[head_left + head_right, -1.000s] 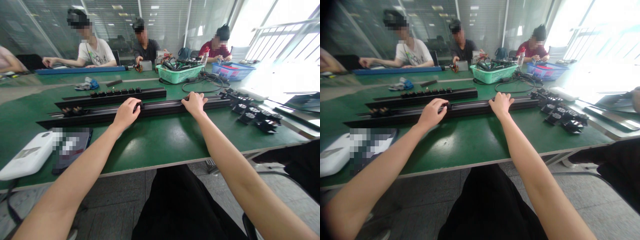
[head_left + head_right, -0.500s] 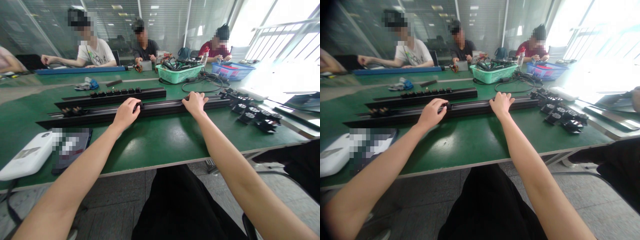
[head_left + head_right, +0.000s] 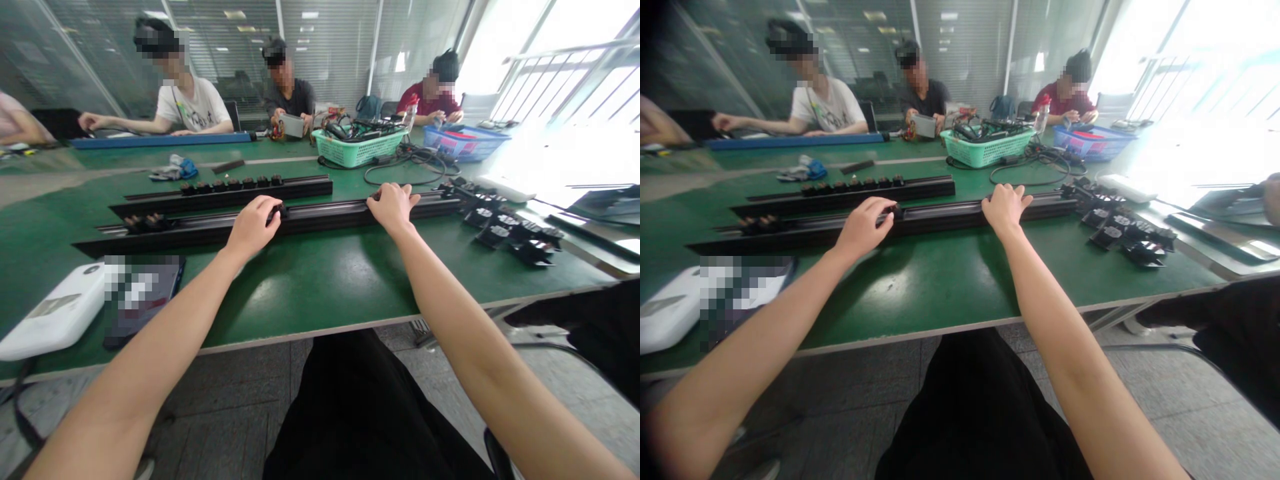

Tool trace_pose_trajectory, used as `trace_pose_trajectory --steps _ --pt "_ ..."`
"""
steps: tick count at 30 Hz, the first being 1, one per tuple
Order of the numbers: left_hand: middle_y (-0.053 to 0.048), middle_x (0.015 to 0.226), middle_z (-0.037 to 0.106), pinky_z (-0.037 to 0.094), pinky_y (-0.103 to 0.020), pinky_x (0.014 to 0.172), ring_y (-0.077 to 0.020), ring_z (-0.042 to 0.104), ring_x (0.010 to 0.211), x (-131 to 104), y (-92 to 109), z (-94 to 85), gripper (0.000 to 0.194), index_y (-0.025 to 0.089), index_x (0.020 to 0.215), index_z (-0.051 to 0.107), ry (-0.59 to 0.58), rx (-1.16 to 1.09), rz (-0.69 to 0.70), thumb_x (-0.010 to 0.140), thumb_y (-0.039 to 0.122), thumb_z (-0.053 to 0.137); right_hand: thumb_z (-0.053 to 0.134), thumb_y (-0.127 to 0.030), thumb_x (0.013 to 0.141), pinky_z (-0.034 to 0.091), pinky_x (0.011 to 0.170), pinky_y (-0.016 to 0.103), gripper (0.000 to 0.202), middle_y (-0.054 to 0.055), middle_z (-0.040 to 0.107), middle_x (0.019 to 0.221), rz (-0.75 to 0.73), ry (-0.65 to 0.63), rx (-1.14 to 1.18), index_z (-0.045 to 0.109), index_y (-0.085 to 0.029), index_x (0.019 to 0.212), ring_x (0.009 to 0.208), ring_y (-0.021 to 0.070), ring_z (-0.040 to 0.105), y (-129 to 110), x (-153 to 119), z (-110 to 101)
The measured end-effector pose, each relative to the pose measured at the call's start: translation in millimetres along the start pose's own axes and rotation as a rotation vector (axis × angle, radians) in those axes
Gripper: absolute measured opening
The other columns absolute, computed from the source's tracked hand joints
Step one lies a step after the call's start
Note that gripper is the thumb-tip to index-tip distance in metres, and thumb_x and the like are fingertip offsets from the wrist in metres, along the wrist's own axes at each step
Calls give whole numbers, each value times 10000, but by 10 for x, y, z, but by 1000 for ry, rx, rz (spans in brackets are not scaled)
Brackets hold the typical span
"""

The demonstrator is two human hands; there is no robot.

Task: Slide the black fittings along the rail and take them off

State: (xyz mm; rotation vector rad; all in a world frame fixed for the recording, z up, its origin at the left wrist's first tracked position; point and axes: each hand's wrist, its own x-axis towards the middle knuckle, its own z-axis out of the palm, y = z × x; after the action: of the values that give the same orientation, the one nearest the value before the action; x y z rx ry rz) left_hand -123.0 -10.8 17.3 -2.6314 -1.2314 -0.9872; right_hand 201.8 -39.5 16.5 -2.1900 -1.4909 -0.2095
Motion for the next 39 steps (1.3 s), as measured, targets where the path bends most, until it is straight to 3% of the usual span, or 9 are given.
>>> trace_pose_trajectory --steps 22,39 --pt "-121 1285 664 484 -463 1111 -296 613 1226 3 -23 11 361 189 1248 677 6 1 12 980 310 468 478 -274 929 303 1044 646 290 233 618 1245 56 34 -13 683 -124 1069 1238 407 427 73 20 -3" --pt "-117 1292 664 487 -455 1108 -292 612 1232 3 -8 3 364 198 1249 676 1 0 0 976 317 467 493 -302 930 309 1040 625 331 239 625 1242 99 15 -15 693 -121 1122 1248 408 448 83 23 -54"
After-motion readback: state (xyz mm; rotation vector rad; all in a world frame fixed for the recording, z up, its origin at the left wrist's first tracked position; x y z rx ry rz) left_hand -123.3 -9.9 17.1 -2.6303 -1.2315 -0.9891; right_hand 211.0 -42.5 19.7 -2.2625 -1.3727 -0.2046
